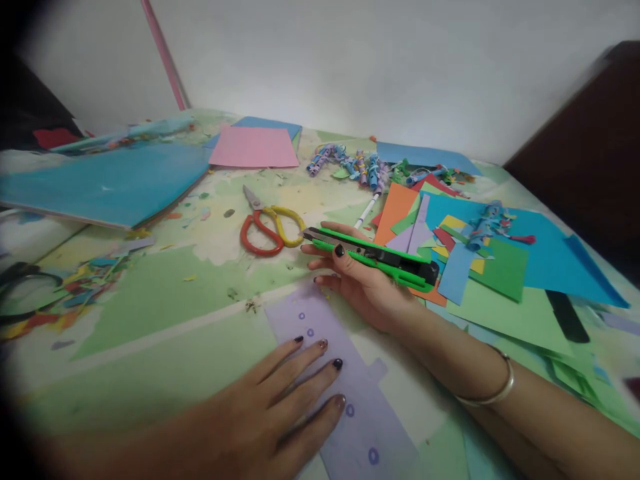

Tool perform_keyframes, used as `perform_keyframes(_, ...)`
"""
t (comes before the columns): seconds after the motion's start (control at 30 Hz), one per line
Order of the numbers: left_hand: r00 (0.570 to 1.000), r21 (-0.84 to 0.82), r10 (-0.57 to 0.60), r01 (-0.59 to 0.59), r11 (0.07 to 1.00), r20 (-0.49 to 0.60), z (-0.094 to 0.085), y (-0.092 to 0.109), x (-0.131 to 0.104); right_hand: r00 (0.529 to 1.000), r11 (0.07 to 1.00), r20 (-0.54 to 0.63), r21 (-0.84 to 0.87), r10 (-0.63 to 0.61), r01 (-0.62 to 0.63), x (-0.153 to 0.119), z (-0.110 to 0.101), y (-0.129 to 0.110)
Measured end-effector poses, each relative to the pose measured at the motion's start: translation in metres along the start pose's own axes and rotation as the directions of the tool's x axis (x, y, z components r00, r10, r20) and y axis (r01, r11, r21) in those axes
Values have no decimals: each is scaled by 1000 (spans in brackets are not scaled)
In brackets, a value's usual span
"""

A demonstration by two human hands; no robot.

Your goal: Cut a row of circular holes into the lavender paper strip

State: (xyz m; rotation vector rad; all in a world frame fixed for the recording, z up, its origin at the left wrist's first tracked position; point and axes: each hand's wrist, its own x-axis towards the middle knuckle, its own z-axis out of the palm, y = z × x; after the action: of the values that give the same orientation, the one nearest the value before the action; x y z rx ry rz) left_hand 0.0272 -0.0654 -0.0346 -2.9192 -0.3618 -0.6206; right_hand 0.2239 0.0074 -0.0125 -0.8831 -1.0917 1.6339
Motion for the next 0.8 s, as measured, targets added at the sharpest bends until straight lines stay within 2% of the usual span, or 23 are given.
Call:
perform_keyframes(0.1, 1000, -14, 13, -13, 1000, 26, -1, -1, -1, 1000, 1000, -3, -8, -26, 26, 0, -3, 2)
perform_keyframes(0.2, 1000, -9, -12, 12, 1000, 19, 0, -1, -3, 998, 978, -24, -203, -59, 53, -3, -1, 1)
perform_keyframes(0.3, 993, 8, -109, 110, 994, -52, 3, 2, -6, 1000, 848, 15, -530, -13, 19, -8, 4, -3)
perform_keyframes(0.37, 984, 5, -167, 168, 986, -69, 5, 4, -7, 998, 771, 56, -637, 28, 14, -11, 6, -6)
perform_keyframes(0.47, 976, 22, -203, 205, 978, -85, 7, 6, -10, 989, 736, 134, -675, 56, 50, -12, 5, -8)
perform_keyframes(0.57, 979, 50, -188, 192, 980, -84, 10, 5, -12, 982, 683, 184, -723, 45, 105, -11, 3, -9)
perform_keyframes(0.63, 984, 61, -167, 171, 983, -65, 11, 5, -14, 985, 628, 165, -772, 41, 103, -13, 5, -10)
perform_keyframes(0.73, 980, 77, -196, 198, 977, -36, 9, 7, -15, 996, 542, 84, -838, 7, 67, -18, 15, -10)
perform_keyframes(0.8, 975, 70, -222, 222, 972, -12, 7, 9, -15, 999, 529, 35, -847, -26, 43, -22, 22, -8)
